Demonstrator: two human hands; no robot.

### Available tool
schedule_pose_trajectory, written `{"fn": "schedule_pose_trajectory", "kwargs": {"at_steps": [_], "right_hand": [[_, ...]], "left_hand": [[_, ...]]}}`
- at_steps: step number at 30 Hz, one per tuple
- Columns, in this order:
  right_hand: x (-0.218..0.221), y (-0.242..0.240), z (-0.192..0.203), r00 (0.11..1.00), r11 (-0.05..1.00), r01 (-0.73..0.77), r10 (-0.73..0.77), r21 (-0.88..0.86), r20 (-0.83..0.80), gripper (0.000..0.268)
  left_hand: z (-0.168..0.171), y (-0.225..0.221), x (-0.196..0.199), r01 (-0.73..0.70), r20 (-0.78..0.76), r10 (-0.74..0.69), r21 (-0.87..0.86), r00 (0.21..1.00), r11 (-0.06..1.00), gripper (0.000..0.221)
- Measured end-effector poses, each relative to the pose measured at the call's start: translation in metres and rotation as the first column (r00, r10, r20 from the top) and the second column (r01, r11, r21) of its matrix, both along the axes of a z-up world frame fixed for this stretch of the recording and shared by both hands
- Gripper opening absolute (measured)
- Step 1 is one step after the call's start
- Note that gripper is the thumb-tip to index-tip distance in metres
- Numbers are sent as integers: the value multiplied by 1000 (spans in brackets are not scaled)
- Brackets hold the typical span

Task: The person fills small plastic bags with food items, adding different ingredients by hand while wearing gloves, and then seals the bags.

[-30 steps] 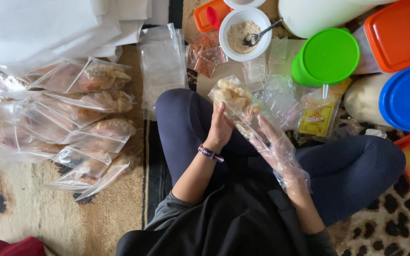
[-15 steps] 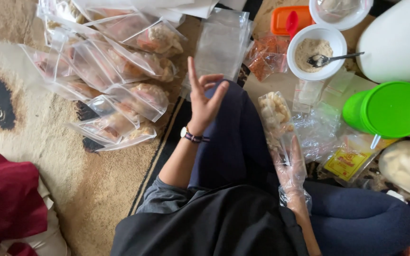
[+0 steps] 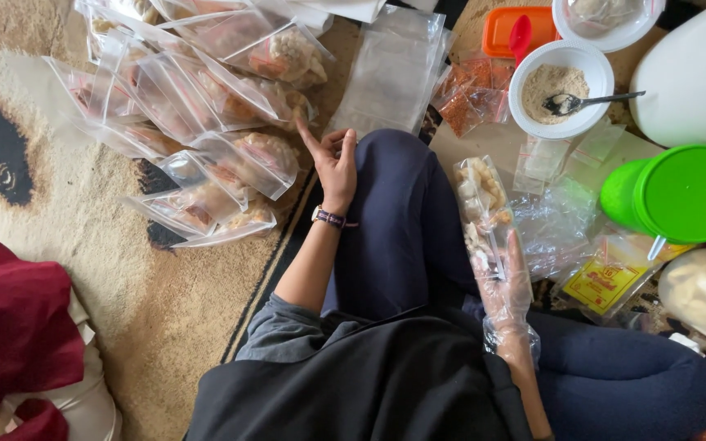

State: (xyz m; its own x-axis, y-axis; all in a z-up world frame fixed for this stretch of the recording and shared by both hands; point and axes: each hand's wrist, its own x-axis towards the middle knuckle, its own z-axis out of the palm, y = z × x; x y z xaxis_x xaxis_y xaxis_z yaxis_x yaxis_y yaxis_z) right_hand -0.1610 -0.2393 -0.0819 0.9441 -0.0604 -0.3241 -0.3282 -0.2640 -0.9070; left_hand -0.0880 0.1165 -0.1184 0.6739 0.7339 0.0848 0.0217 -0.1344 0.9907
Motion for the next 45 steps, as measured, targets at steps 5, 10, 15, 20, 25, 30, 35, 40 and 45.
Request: {"fn": "schedule_pose_trajectory", "kwargs": {"at_steps": [5, 10, 15, 20, 25, 30, 35, 40, 45], "right_hand": [[1, -1, 3, 987, 989, 73, -53, 129, -151, 91], [-5, -1, -14, 998, 993, -57, 56, -99, -12, 96], [-8, -6, -27, 983, 962, -88, 127, -258, 135, 104], [0, -10, -26, 997, 994, 71, -72, 83, 7, 69], [18, 31, 47, 776, 488, 600, -162, 634, -609, 40], [22, 37, 60, 780, 495, 594, -164, 634, -604, 38], [19, 40, 70, 756, 468, 634, -206, 616, -621, 36], [23, 46, 82, 751, 470, 638, -207, 610, -626, 34], [25, 51, 94, 740, 448, 657, -230, 607, -632, 32]], "left_hand": [[11, -13, -60, 11, -71, -9, 30, 997, 999, 97], [-10, -14, -112, -5, -150, 7, 9, 989, 1000, 95], [-9, -14, -112, 14, -155, -13, 7, 988, 1000, 86], [0, -10, -147, 156, -288, -132, 62, 948, 986, 81], [30, 11, -197, 281, -473, -213, 77, 855, 957, 91], [8, 32, -206, 235, -453, -167, 96, 876, 967, 91], [-35, 53, -249, 117, -434, -83, 54, 897, 992, 74], [-41, 56, -260, 94, -411, -50, 89, 910, 992, 65], [-80, 86, -301, 37, -563, 37, 118, 826, 992, 21]]}}
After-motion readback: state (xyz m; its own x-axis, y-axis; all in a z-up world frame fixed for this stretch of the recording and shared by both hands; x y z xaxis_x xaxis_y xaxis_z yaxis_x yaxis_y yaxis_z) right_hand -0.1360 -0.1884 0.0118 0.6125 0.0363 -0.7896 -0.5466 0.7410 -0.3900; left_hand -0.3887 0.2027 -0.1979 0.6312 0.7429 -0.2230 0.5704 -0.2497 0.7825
